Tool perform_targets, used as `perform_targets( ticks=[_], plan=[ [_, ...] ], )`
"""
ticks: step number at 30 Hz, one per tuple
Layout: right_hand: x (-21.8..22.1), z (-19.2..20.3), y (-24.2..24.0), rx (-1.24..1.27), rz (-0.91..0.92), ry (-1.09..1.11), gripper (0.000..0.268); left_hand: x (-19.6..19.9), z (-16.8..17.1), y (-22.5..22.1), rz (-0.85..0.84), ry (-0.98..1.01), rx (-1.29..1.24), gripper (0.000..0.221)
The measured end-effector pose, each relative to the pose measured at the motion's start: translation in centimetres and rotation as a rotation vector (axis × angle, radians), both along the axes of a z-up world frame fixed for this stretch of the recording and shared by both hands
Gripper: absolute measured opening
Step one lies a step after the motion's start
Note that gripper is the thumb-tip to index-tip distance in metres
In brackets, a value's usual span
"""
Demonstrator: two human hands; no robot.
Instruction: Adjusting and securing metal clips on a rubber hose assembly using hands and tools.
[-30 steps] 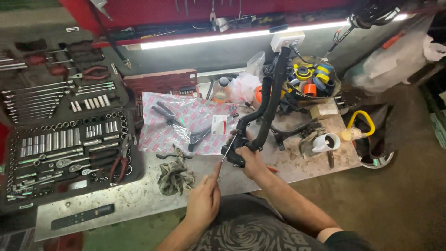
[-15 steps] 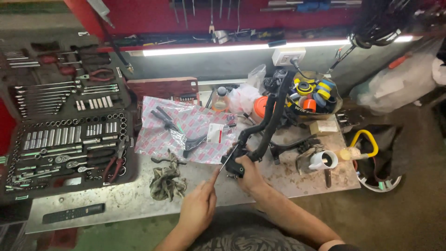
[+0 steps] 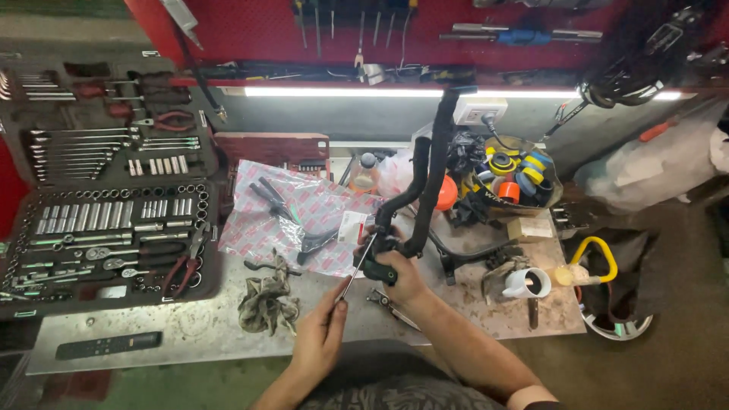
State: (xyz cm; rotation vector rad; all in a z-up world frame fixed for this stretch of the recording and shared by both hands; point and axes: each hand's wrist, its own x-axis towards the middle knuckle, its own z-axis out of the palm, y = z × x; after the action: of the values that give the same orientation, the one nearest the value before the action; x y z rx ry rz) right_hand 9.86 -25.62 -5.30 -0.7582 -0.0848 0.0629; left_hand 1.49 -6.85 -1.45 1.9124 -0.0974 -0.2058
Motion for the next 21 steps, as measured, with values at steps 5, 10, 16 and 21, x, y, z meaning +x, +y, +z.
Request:
perform_targets(
  ticks=[5, 10, 16, 21],
  plan=[
    [1.7, -0.8, 0.3, 0.115, -0.027, -0.003, 0.046, 0.2, 0.8, -1.5, 0.030, -0.077, -0.148, 0.049],
    [1.9, -0.4, 0.6, 0.099, -0.118, 0.063, 0.044, 1.0, 0.3, -1.5, 0.041, -0.152, -0.056, 0.049],
    [1.9, 1.4, -1.7, -0.410, -0.008, -0.078, 0.045, 3.2, 2.0, 2.2, -0.128, -0.025, 0.135, 0.051],
    [1.7, 1.5, -3.2, -0.449, 0.011, 0.065, 0.048, 3.7, 0.7, 6.2, -0.185, 0.017, 0.317, 0.034]
  ],
)
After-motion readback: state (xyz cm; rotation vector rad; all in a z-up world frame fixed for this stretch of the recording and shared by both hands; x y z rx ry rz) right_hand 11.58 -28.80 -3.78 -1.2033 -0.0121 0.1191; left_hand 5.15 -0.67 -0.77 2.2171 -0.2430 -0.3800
